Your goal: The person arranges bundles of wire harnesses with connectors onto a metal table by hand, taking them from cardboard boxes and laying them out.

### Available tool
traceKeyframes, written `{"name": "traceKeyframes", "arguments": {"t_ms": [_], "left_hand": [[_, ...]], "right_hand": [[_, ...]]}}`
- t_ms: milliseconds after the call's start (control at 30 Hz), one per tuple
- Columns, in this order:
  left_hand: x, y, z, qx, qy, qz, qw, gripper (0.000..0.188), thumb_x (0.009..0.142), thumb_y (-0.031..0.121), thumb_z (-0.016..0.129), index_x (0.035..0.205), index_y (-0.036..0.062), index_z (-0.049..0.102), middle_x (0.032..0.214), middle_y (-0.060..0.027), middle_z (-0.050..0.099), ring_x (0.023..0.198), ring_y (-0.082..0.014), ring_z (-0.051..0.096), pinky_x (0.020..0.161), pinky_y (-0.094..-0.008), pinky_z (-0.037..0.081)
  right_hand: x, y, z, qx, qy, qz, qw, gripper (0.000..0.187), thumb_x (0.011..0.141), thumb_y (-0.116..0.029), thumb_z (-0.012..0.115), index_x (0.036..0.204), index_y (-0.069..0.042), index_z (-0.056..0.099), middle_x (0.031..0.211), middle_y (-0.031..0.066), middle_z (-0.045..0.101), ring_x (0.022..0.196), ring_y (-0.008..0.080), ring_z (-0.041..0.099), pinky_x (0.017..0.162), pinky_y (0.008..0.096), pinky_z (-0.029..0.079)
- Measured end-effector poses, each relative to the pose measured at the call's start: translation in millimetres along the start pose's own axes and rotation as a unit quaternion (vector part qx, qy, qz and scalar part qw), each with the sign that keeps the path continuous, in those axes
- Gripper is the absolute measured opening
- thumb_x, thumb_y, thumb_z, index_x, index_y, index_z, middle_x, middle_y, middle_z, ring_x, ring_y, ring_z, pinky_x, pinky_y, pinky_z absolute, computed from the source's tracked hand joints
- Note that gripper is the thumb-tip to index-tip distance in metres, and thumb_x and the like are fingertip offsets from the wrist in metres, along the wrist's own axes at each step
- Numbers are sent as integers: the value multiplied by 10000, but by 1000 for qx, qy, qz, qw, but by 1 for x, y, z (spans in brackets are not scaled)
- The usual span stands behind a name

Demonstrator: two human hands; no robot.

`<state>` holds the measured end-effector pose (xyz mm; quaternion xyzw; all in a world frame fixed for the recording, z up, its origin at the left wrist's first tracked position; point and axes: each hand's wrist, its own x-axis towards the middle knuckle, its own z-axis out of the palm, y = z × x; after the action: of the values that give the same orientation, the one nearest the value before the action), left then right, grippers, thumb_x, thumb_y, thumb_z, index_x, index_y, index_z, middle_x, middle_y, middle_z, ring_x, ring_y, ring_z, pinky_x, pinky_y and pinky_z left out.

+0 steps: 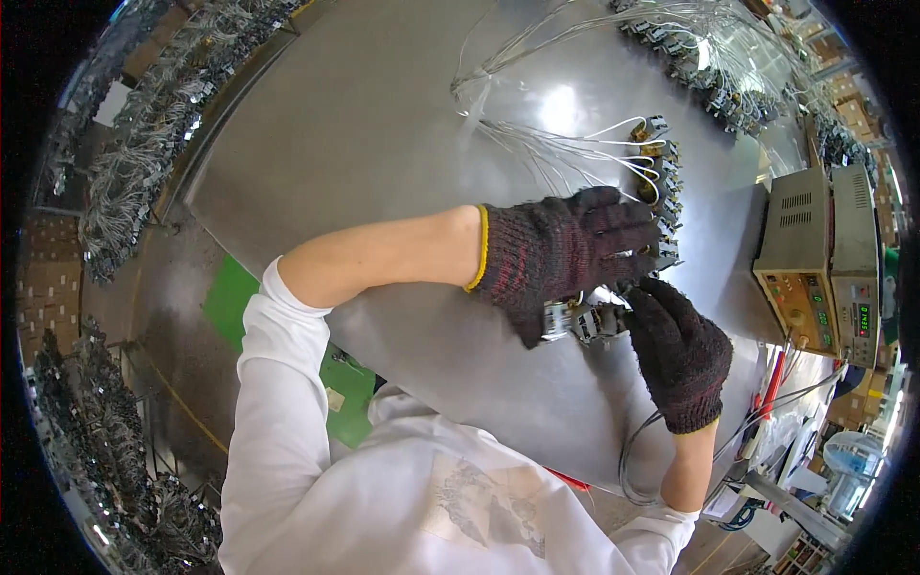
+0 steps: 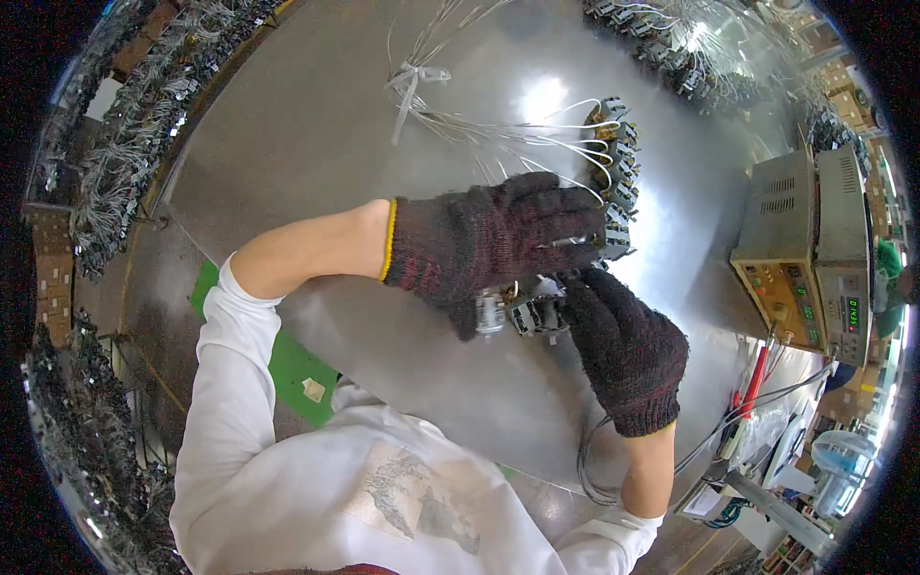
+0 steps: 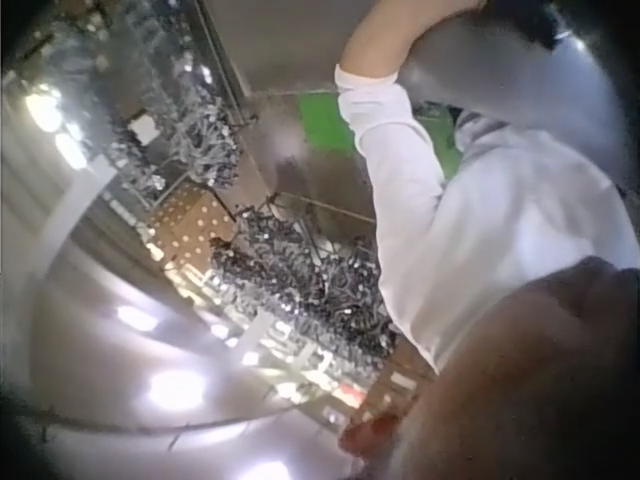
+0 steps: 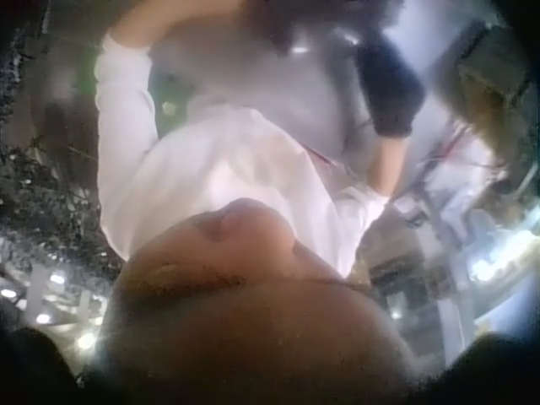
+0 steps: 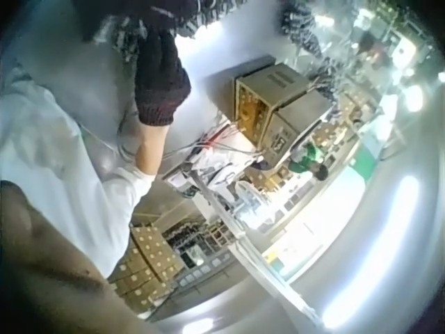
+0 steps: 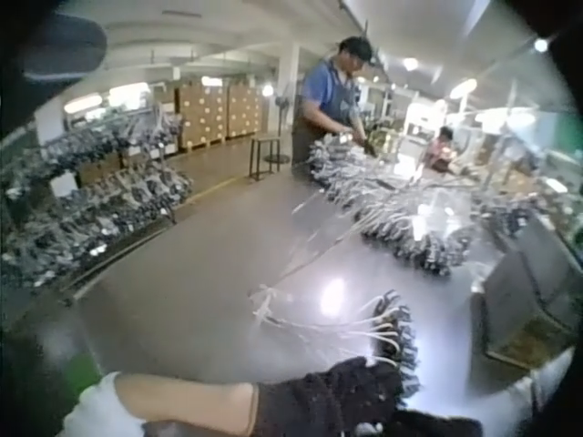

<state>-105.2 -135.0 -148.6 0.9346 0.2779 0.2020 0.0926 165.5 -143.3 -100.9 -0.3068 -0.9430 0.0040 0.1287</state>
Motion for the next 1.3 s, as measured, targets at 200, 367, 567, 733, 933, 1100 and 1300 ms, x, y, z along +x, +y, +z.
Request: {"name": "traceKeyframes", "arguments": {"t_ms": [200, 367, 567, 733, 933, 1100, 1300], "left_hand": [[13, -10, 19, 36, 52, 20, 998, 1265, 555, 614, 906, 1548, -11, 434, 1515, -243, 501, 1374, -404, 516, 1125, -534, 382], [15, -10, 35, 78, 131, 37, 988, 1120, 625, 655, 835, 1485, 15, 511, 1427, -225, 548, 1258, -382, 571, 1013, -517, 428], [17, -10, 47, 64, 194, 22, 979, 998, 681, 658, 786, 1432, 44, 553, 1387, -251, 540, 1212, -421, 557, 967, -531, 439], [16, -9, 52, 99, 171, 1, 980, 1069, 670, 697, 786, 1453, 14, 533, 1380, -252, 541, 1214, -422, 550, 981, -542, 423], [15, -7, 47, 92, 158, -21, 983, 1112, 648, 713, 802, 1451, -6, 528, 1355, -241, 558, 1214, -402, 557, 996, -529, 418], [16, -8, 48, 78, 163, -8, 984, 1084, 739, 689, 750, 1492, -43, 483, 1359, -226, 559, 1164, -388, 563, 1025, -542, 423], [12, -9, 50, 82, 161, -31, 983, 1093, 634, 699, 816, 1439, 8, 552, 1418, -243, 549, 1244, -388, 549, 1033, -532, 405]], "right_hand": [[-17, -6, -12, 138, 42, 149, 978, 254, 907, -36, 793, 1158, -44, 757, 1146, 133, 770, 920, 267, 752, 823, 352, 595], [-33, -7, -17, 237, 13, 269, 934, 214, 935, -28, 775, 1145, 9, 750, 1118, 145, 771, 1004, 228, 734, 902, 342, 573], [-27, -12, -11, 41, 17, 153, 987, 256, 872, -50, 805, 1120, -107, 776, 1139, 123, 769, 923, 315, 765, 807, 379, 611], [-25, -3, -15, -34, -12, 96, 995, 285, 854, -90, 825, 1131, -135, 777, 1137, 87, 775, 884, 304, 768, 772, 380, 615], [-22, -1, -13, -33, -25, 90, 995, 285, 853, -78, 824, 1130, -130, 778, 1157, 97, 767, 913, 307, 762, 800, 375, 612], [-29, -10, -11, 184, 52, 187, 963, 280, 869, -6, 814, 1139, -67, 774, 1151, 148, 765, 1014, 299, 752, 916, 373, 589], [-23, -17, -3, 151, 33, 185, 970, 324, 837, 18, 815, 1143, -79, 776, 1175, 157, 749, 1038, 308, 744, 872, 383, 594]]}}
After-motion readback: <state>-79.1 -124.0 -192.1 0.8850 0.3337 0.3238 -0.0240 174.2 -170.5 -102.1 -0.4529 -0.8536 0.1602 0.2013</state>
